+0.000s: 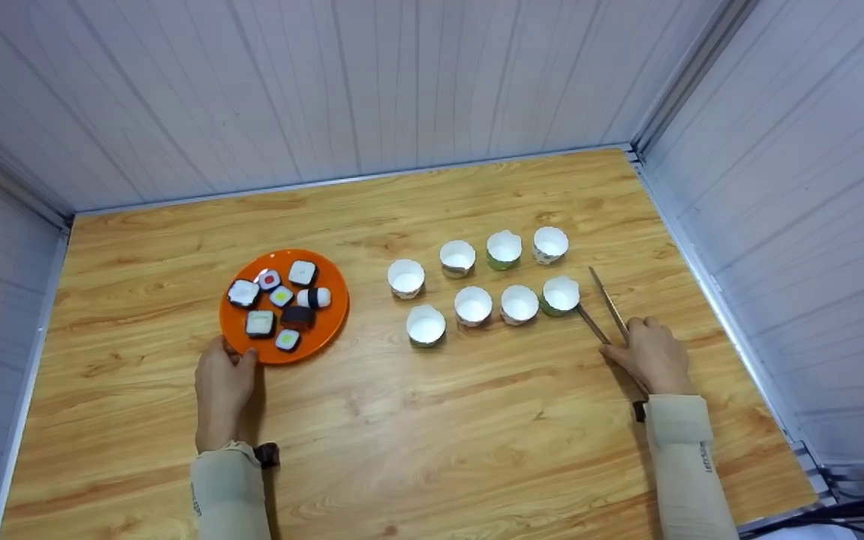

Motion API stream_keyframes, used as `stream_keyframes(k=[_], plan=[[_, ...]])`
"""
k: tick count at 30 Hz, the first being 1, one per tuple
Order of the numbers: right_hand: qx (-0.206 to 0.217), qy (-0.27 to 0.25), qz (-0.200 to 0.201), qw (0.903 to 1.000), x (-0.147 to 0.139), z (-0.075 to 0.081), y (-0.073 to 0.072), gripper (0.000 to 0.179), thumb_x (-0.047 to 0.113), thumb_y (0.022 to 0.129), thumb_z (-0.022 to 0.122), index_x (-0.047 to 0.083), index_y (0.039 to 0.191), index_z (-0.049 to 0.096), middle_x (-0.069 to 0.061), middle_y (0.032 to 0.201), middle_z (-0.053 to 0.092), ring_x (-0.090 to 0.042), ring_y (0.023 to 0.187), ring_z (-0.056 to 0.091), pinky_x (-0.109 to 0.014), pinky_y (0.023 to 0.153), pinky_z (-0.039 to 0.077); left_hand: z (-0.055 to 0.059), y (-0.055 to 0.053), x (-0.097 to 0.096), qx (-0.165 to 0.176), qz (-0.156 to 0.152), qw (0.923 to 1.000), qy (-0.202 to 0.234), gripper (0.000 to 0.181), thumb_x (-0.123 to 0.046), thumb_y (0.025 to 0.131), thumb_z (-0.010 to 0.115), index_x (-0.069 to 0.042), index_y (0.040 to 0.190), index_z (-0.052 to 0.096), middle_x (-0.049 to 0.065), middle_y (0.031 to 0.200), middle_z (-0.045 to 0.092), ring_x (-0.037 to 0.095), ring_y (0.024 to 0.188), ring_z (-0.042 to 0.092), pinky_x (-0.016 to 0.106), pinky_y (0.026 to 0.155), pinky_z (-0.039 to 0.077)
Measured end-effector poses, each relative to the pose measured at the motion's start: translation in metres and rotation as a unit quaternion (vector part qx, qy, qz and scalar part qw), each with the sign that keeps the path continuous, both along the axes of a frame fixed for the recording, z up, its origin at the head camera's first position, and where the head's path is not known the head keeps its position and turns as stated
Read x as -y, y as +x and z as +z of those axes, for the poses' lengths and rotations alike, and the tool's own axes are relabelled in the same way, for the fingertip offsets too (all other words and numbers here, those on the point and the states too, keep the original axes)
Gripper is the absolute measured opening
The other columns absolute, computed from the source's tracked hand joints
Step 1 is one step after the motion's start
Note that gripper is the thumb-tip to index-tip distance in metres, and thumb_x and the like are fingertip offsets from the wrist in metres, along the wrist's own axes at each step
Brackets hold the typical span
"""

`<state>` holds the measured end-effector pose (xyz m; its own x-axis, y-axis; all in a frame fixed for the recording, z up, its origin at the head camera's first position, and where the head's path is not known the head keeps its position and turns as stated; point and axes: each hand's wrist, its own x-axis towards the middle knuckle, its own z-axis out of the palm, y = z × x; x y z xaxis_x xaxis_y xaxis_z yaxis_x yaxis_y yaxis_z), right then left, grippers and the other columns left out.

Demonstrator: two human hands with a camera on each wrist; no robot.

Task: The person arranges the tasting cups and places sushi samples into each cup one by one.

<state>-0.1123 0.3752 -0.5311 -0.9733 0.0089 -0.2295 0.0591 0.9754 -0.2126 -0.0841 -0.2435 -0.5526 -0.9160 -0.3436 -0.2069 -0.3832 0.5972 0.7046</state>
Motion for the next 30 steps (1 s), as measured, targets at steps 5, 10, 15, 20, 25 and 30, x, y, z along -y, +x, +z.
stream_keyframes(k=[5, 10, 15, 20, 25, 30], plan=[[0.004, -0.012, -0.023, 0.9997, 0.001, -0.001, -0.003, 0.049, 0.040, 0.091, 0.071, -0.007, 0.098, 0.060, -0.029, 0.102, 0.056, -0.035, 0.075, 0.056, -0.047, 0.056, 0.047, 0.000, 0.000, 0.000, -0.012, 0.000, 0.9999, -0.007, 0.031, -0.014, 0.101, 0.055, 0.009, 0.121, 0.053, 0.024, 0.106, 0.058, 0.036, 0.095, 0.056, 0.047, 0.079, 0.044], [-0.017, -0.027, -0.043, 0.9986, 0.001, -0.005, -0.004, 0.037, 0.035, 0.089, 0.068, -0.002, 0.085, 0.059, -0.022, 0.089, 0.056, -0.028, 0.064, 0.052, -0.042, 0.049, 0.043, 0.000, -0.002, -0.001, 0.001, 0.001, 1.0000, -0.003, 0.033, -0.015, 0.101, 0.054, 0.009, 0.124, 0.052, 0.023, 0.109, 0.057, 0.036, 0.098, 0.055, 0.046, 0.081, 0.043], [-0.037, -0.045, -0.047, 0.9972, -0.002, -0.007, -0.003, 0.036, 0.031, 0.090, 0.065, -0.005, 0.084, 0.058, -0.021, 0.086, 0.054, -0.027, 0.059, 0.050, -0.039, 0.046, 0.042, -0.001, -0.002, 0.000, 0.002, 0.000, 1.0000, 0.002, 0.034, -0.015, 0.101, 0.054, 0.009, 0.125, 0.052, 0.024, 0.112, 0.057, 0.036, 0.101, 0.055, 0.048, 0.084, 0.044], [-0.050, -0.058, -0.046, 0.9960, -0.004, 0.001, -0.002, 0.046, 0.032, 0.096, 0.061, -0.013, 0.099, 0.056, -0.024, 0.089, 0.052, -0.030, 0.062, 0.052, -0.041, 0.048, 0.044, 0.000, -0.003, 0.001, 0.006, 0.000, 1.0000, 0.008, 0.034, -0.015, 0.101, 0.053, 0.008, 0.127, 0.051, 0.024, 0.115, 0.057, 0.036, 0.104, 0.055, 0.048, 0.087, 0.044], [-0.073, -0.065, -0.045, 0.9942, 0.001, 0.015, 0.000, 0.047, 0.034, 0.099, 0.059, -0.012, 0.106, 0.052, -0.019, 0.083, 0.054, -0.030, 0.062, 0.054, -0.042, 0.048, 0.044, 0.000, -0.002, 0.001, 0.005, -0.002, 0.9999, 0.011, 0.035, -0.015, 0.102, 0.053, 0.008, 0.128, 0.051, 0.025, 0.116, 0.057, 0.036, 0.105, 0.055, 0.048, 0.087, 0.044], [-0.125, -0.068, -0.018, 0.9896, 0.016, 0.028, 0.000, 0.041, 0.031, 0.099, 0.059, -0.009, 0.108, 0.053, -0.017, 0.083, 0.061, -0.031, 0.060, 0.058, -0.047, 0.050, 0.047, -0.002, -0.001, 0.001, 0.003, -0.002, 1.0000, 0.007, 0.036, -0.015, 0.101, 0.054, 0.009, 0.128, 0.051, 0.024, 0.113, 0.057, 0.036, 0.101, 0.055, 0.047, 0.083, 0.044]])
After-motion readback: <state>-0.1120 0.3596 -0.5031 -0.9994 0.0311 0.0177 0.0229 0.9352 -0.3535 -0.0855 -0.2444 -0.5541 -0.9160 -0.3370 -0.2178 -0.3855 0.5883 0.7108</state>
